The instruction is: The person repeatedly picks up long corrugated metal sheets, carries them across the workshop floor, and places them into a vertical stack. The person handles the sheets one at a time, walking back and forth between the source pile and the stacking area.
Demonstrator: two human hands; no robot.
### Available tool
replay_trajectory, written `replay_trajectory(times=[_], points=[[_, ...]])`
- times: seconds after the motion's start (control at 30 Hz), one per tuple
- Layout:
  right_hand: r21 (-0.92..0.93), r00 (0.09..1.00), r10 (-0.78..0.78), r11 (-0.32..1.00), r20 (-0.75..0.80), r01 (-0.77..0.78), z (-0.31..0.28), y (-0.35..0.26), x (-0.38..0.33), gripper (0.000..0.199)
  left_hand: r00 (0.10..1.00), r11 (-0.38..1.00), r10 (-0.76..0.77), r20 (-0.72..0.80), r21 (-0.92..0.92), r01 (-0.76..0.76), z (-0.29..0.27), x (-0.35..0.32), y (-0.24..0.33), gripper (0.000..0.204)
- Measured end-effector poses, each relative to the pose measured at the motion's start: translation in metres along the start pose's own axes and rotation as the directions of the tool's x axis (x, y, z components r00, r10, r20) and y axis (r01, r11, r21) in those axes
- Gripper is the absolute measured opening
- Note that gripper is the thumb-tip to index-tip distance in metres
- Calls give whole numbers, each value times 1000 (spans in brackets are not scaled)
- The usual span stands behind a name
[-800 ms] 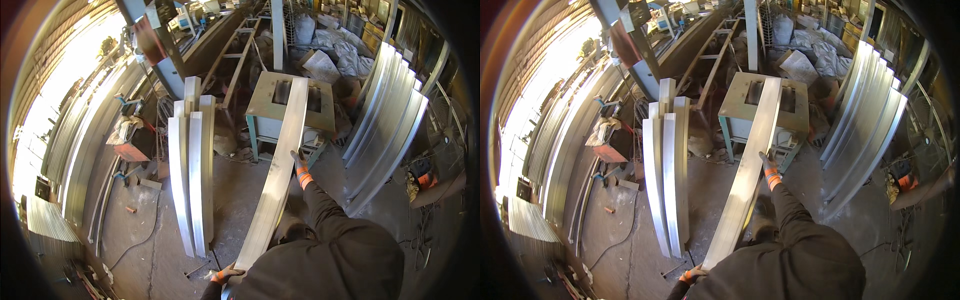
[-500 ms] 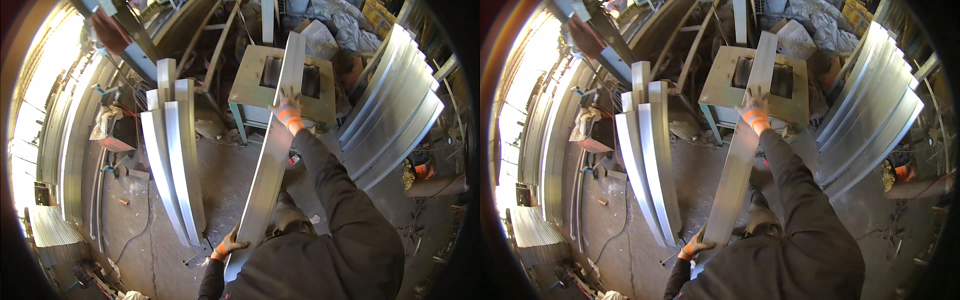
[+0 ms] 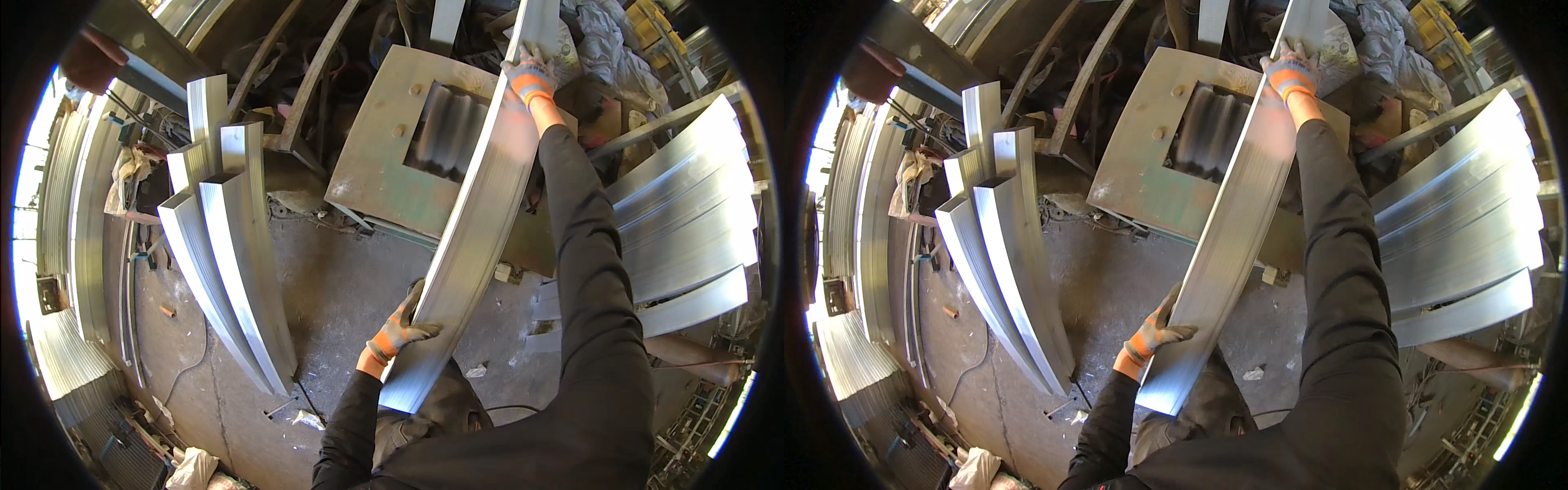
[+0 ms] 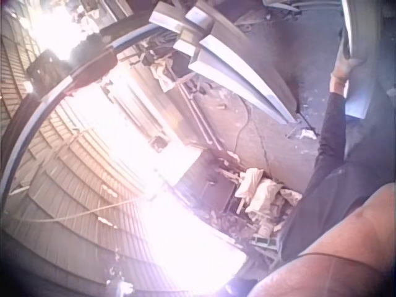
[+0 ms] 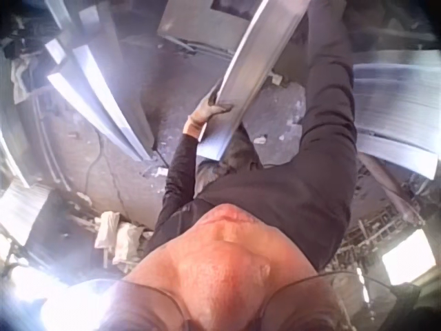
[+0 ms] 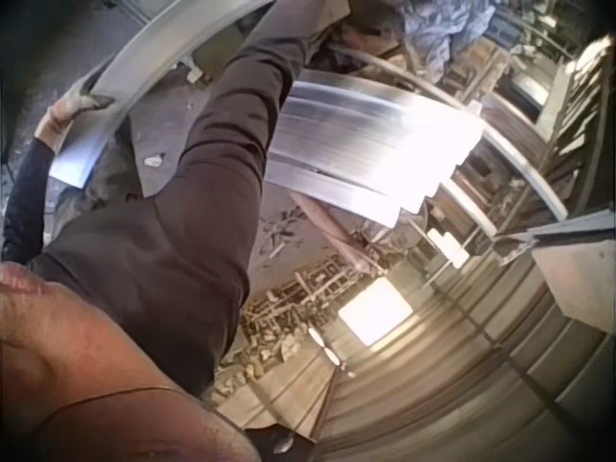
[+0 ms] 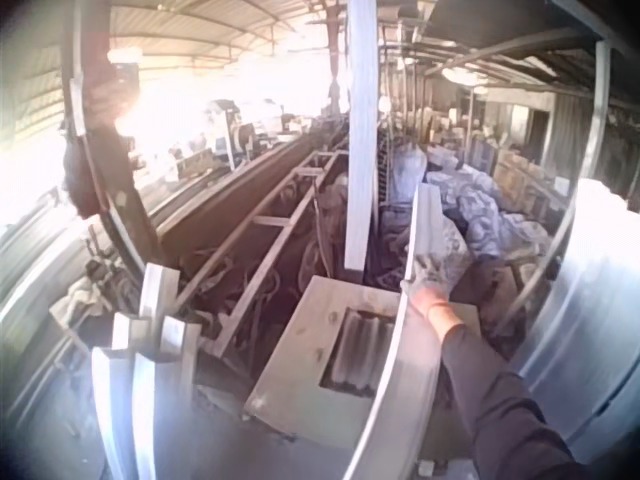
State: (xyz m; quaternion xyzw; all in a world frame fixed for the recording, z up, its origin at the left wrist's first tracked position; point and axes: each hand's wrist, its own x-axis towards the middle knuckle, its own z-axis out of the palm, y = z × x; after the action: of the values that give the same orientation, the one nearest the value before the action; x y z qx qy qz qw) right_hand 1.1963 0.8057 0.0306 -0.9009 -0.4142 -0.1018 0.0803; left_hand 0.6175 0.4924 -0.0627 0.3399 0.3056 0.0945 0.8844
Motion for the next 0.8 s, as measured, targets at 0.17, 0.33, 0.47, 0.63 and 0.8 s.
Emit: replay_trajectory(times=[0.17, 0.33, 0.47, 0.63, 0.8], points=[[28, 999, -2, 1000, -40, 3, 6, 6, 48, 93, 997, 996, 71, 8, -58, -71, -1, 41, 28, 124], [-18, 999, 14, 1000, -34, -14, -2, -6, 15, 79, 997, 997, 74, -7, -3, -74, -5, 19, 20, 117], [-284, 993, -30, 957, 113, 61, -28, -21, -55, 80, 998, 988, 57, -6, 143, -56, -17, -30, -2, 125], [-54, 992, 71, 996, 104, -66, -56, -53, -187, 82, 999, 999, -32, -35, 36, 33, -33, -151, -62, 129], [10, 988, 54, 998, 143, -56, -106, -79, -338, 86, 997, 988, -69, -38, 138, 74, -48, -283, -140, 127]])
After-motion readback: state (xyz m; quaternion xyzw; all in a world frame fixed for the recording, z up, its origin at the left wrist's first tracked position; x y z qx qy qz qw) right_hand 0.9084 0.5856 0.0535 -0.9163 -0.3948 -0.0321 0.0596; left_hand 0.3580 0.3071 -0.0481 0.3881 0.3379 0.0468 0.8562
